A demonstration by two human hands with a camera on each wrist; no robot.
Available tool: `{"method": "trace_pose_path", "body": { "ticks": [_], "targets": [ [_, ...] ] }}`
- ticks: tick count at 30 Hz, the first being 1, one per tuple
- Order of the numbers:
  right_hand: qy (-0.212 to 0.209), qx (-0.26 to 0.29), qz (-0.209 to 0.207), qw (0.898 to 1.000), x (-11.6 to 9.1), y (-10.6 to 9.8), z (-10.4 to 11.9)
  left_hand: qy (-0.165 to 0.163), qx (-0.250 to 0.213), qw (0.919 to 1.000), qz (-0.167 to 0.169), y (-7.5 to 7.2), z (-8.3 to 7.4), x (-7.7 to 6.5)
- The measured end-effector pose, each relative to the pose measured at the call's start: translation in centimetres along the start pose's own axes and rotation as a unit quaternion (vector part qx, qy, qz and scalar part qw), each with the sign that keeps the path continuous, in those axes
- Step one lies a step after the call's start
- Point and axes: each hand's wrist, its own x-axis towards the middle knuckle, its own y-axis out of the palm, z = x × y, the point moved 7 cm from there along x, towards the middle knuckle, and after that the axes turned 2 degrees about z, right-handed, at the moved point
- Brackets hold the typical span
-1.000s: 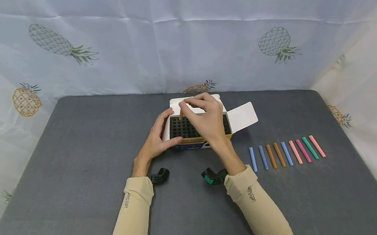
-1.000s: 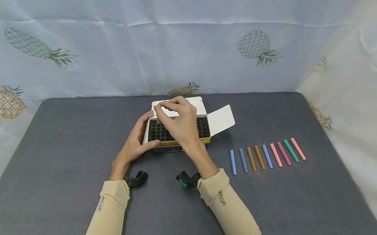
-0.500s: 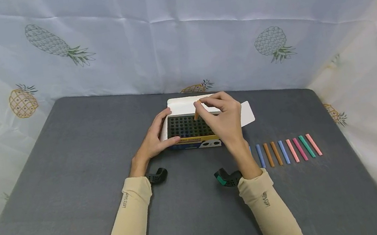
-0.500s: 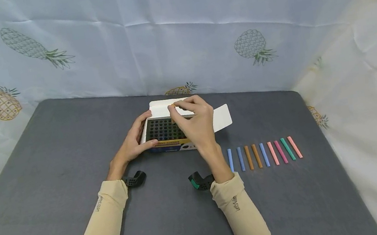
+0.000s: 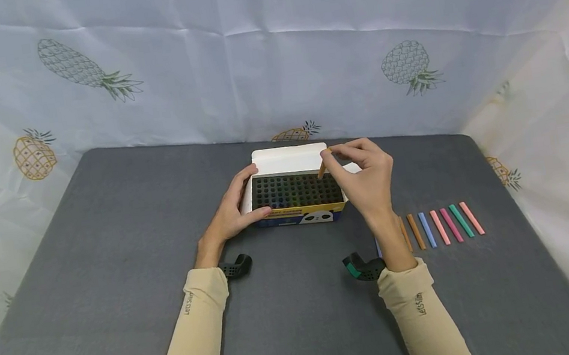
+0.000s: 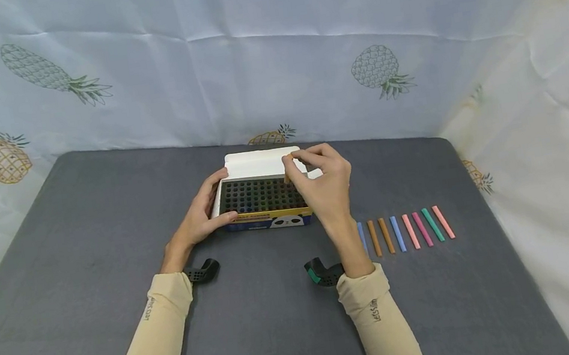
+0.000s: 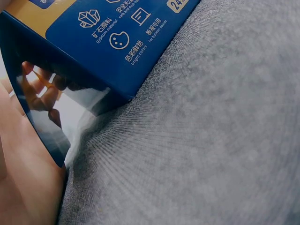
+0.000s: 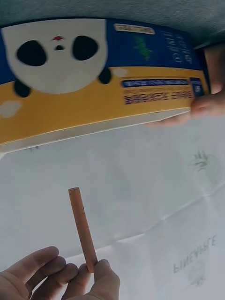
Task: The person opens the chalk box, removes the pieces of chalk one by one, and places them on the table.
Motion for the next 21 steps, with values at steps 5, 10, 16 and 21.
{"method": "trace_pose_path", "body": {
  "ticks": [5,10,16,21],
  "targets": [
    [0.014,-0.001,-0.016,1.000,0.0,-1.5,-0.8,-0.007,-0.001,1.0000,-0.002,0.0,0.1,-0.1],
    [0.025,0.013,-0.035,0.999,0.1,-3.1,-1.5,-0.008,-0.008,0.9999,-0.003,0.1,0.2,0.0],
    [0.027,-0.010,-0.054,0.998,-0.1,-5.0,-1.7,0.002,-0.002,1.0000,-0.002,0.1,0.2,0.0],
    [0.028,0.000,-0.073,0.997,-0.1,-6.5,-1.7,0.000,0.000,1.0000,0.000,0.0,0.1,0.0]
  ]
}}
